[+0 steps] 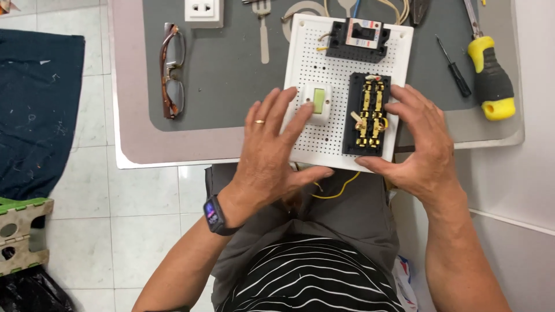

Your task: The person assembles an electrical switch mechanism by inserting wires into a black plastic housing and securing them with a screwdriver. They then place the assembled component onto a white perforated board alongside other electrical parts.

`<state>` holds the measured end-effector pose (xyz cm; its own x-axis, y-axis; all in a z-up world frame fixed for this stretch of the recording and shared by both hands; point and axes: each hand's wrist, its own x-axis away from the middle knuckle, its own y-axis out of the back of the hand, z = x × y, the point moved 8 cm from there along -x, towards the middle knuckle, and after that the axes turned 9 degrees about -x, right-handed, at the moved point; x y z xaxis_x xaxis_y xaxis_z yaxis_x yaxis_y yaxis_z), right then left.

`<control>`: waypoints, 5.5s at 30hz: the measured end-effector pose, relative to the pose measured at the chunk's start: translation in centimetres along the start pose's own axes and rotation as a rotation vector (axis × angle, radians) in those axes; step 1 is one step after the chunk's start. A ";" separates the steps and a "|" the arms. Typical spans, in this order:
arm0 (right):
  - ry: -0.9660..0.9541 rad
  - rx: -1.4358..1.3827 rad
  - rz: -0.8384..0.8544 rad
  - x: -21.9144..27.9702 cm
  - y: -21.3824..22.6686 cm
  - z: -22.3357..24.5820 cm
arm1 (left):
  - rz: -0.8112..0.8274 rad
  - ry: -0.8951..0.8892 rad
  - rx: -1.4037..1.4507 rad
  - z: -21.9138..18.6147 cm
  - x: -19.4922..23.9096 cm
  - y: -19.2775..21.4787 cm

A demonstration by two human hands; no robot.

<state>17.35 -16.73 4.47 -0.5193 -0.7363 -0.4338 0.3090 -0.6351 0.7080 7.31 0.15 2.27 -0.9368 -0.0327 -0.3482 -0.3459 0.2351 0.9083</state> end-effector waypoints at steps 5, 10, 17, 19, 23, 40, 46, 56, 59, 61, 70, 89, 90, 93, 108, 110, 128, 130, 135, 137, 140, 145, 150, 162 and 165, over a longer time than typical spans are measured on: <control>0.023 0.022 -0.059 0.9 0.2 1.4 | -0.020 -0.040 -0.106 -1.3 -0.8 1.6; -0.264 0.085 -0.485 7.0 2.3 2.0 | 0.076 -0.012 -0.178 0.5 0.6 0.9; -0.846 -0.529 -0.568 8.5 -1.7 -0.8 | -0.011 -0.067 -0.158 0.7 1.1 2.2; -0.892 -0.679 -0.624 8.7 -2.2 -1.6 | -0.020 0.073 0.249 2.5 -0.2 4.4; -0.810 -0.818 -0.658 8.2 -2.6 -2.0 | -0.220 0.046 -0.017 8.7 -6.2 3.8; -0.940 -0.809 -0.956 11.1 -2.6 -0.7 | -0.195 0.062 -0.170 12.8 -11.4 -1.4; -0.817 -0.878 -0.848 10.5 -3.5 -1.8 | -0.219 0.040 -0.283 9.9 -8.3 -0.2; -0.593 -0.837 -0.623 7.7 -2.1 -1.4 | -0.280 0.157 -0.448 9.2 -2.8 1.7; -0.532 -0.723 -0.604 8.8 -1.1 -0.1 | -0.318 0.164 -0.422 9.6 -1.5 2.0; -0.504 -0.627 -0.722 10.8 -0.7 -1.1 | -0.351 0.156 -0.408 9.6 -0.6 2.5; -0.413 -0.380 -0.726 9.8 5.0 3.0 | -0.130 0.167 -0.379 9.2 -0.8 1.7; -0.795 -0.603 -0.445 7.2 -0.8 -1.0 | 0.060 0.092 -0.139 -8.9 -4.6 1.0; -0.824 -0.811 -0.529 7.5 -1.9 -1.8 | -0.028 0.109 -0.230 -8.9 -4.9 0.7; -0.842 -1.071 -0.627 7.9 -2.8 -2.5 | 0.011 0.226 -0.196 -8.7 -6.0 0.4; -0.779 -1.101 -0.543 7.6 -3.1 -3.1 | 0.062 0.359 0.125 -6.3 -6.5 2.5; -0.769 -1.102 -0.534 7.5 -3.1 -3.1 | -0.046 0.221 0.069 -6.6 -6.2 2.9; -0.718 -1.040 -0.513 7.0 -2.0 -1.2 | 0.231 0.210 0.010 -5.8 -9.6 2.6; -0.736 -1.030 -0.517 7.0 -2.1 -1.3 | 0.268 0.263 0.065 -5.7 -9.5 2.6; -0.766 -1.050 -0.499 6.9 -2.4 -1.2 | 0.238 0.273 0.068 -5.2 -8.8 2.5; -0.780 -1.044 -0.493 6.9 -2.4 -1.2 | 0.231 0.257 0.061 -5.1 -8.9 2.5; -0.759 -1.066 -0.524 6.8 -2.2 -1.1 | 0.221 0.191 0.019 -5.7 -9.6 3.2; -0.781 -1.035 -0.530 6.8 -1.9 -0.9 | 0.278 0.078 -0.090 -7.0 -11.1 3.3; -0.789 -1.070 -0.523 7.1 -2.2 -1.3 | 0.319 0.122 -0.152 -6.9 -11.3 2.1; -0.858 -1.091 -0.523 7.6 -2.7 -1.6 | 0.372 0.086 -0.252 -8.1 -12.9 -1.0; -0.844 -1.108 -0.514 7.7 -3.0 -1.9 | 0.413 0.128 -0.258 -7.8 -12.9 -1.0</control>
<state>13.94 -20.94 -1.99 -0.9351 -0.2784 0.2191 0.1870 -0.9132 -0.3622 19.39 -7.28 7.65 -0.9915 -0.1101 0.0691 0.0689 0.0058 0.9976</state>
